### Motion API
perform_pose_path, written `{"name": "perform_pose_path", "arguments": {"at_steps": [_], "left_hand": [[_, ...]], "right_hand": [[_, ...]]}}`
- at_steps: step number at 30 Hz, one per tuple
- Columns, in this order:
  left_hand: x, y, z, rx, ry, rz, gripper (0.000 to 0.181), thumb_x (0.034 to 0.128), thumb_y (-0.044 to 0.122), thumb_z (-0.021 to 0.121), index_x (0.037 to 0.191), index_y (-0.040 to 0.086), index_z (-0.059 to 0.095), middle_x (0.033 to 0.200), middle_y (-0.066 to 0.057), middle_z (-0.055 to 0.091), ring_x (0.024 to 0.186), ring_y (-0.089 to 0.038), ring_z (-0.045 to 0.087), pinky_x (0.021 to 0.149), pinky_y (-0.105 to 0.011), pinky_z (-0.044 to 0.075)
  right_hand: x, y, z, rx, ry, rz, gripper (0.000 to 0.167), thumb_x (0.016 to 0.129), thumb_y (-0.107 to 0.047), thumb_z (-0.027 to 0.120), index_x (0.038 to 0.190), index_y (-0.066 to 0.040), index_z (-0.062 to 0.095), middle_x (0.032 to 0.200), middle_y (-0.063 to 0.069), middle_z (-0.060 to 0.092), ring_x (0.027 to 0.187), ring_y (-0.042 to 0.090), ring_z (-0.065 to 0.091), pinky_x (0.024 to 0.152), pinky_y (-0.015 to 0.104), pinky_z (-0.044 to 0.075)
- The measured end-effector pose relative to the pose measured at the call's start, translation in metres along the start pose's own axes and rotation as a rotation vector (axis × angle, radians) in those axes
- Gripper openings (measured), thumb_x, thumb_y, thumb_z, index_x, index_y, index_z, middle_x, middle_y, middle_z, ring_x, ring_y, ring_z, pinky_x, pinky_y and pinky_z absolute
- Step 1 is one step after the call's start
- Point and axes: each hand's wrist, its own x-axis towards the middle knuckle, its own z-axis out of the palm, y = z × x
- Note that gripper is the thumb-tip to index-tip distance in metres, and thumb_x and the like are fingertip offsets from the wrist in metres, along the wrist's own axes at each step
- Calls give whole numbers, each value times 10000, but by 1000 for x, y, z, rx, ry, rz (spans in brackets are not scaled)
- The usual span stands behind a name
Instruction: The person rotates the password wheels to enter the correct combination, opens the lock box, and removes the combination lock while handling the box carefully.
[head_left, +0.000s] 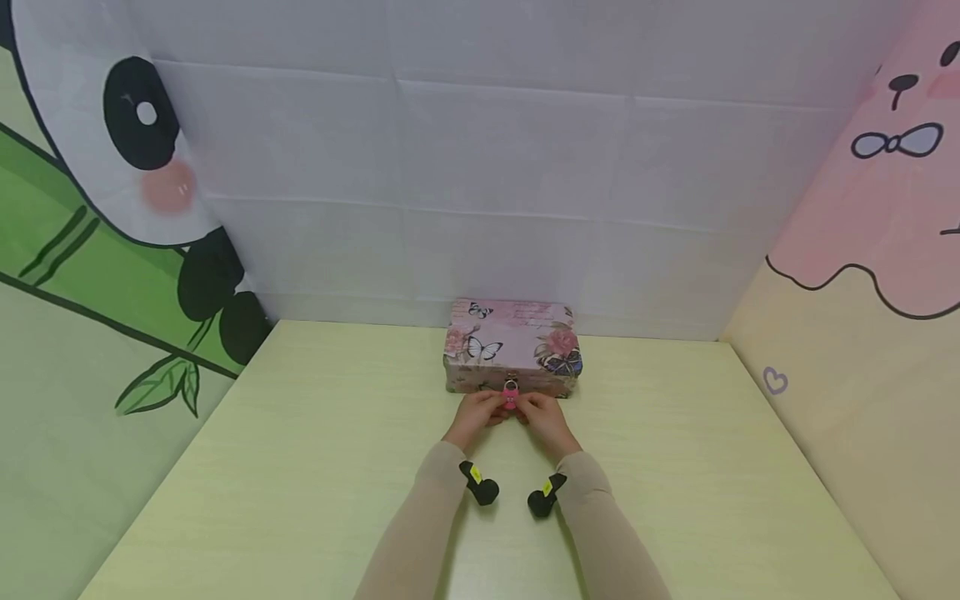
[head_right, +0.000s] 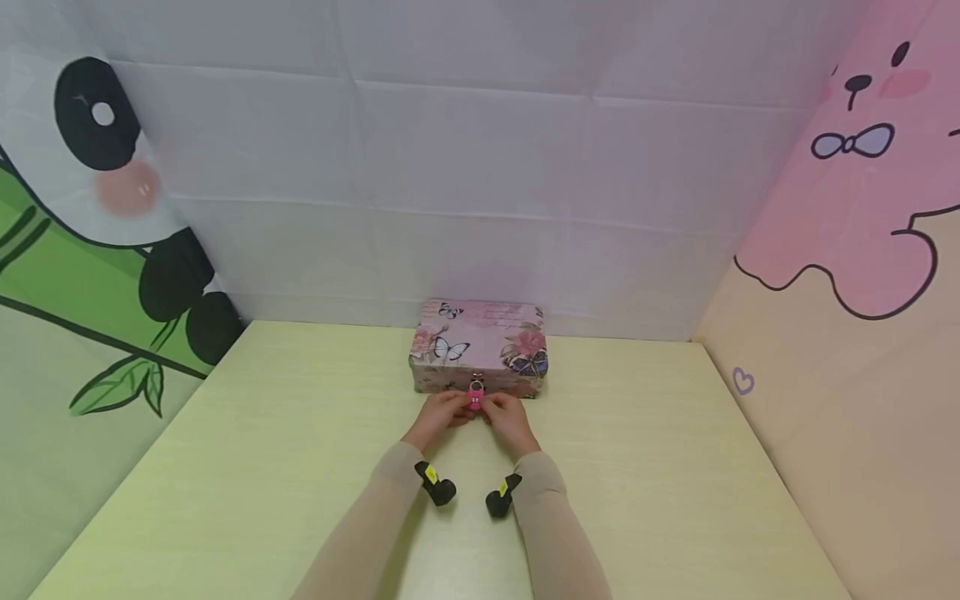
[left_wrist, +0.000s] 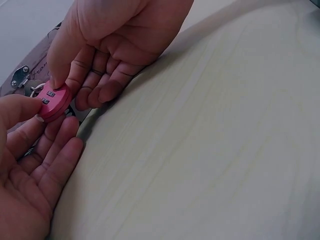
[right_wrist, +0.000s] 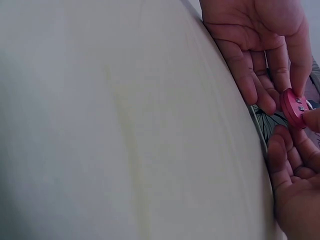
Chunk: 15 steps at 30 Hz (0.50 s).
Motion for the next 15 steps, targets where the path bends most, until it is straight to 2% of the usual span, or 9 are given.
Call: {"name": "perform_pose_path", "arguments": {"at_steps": [4,7,10,12,13,15], "left_hand": [[-1,-1,0,-6,-1,1,289,1000,93,579,1136,-154,643,873,-100,707,763,-135,663,794,-336,596],[-11,11,-1,-9,-20,16,284,1001,62,565,1127,-185,625,903,-178,707,804,-222,683,826,-388,591],[-11,13,-1,-14,-33,23,283,1002,46,557,1120,-204,615,938,-237,701,843,-278,691,846,-424,583],[-8,9,-1,-9,-23,24,279,1002,51,562,1118,-196,622,930,-220,705,815,-242,688,832,-400,589],[-4,5,-1,-6,-18,30,280,1002,56,566,1115,-194,624,921,-211,707,803,-223,687,819,-386,593],[-1,0,0,-3,-3,30,284,1002,71,574,1117,-182,634,905,-177,711,771,-156,667,796,-356,598]], "right_hand": [[2,3,0,-24,-6,-16,237,1010,-95,568,992,114,680,809,78,639,738,135,551,663,229,469],[-3,-4,-2,-30,-18,-32,243,1010,-93,569,1001,126,676,825,130,648,759,185,577,682,250,480],[-3,-3,-5,-28,-41,-82,268,1011,-159,589,975,85,694,820,124,653,757,195,590,678,270,496],[-3,-3,-5,-35,-48,-83,271,1010,-168,589,973,78,695,825,132,654,770,208,594,689,293,502],[2,3,-5,-36,-46,-79,271,1008,-186,593,965,59,702,814,93,651,756,168,580,684,286,500],[3,3,-5,-48,-45,-71,271,1012,-183,586,966,59,700,807,77,644,746,145,562,671,265,483]]}}
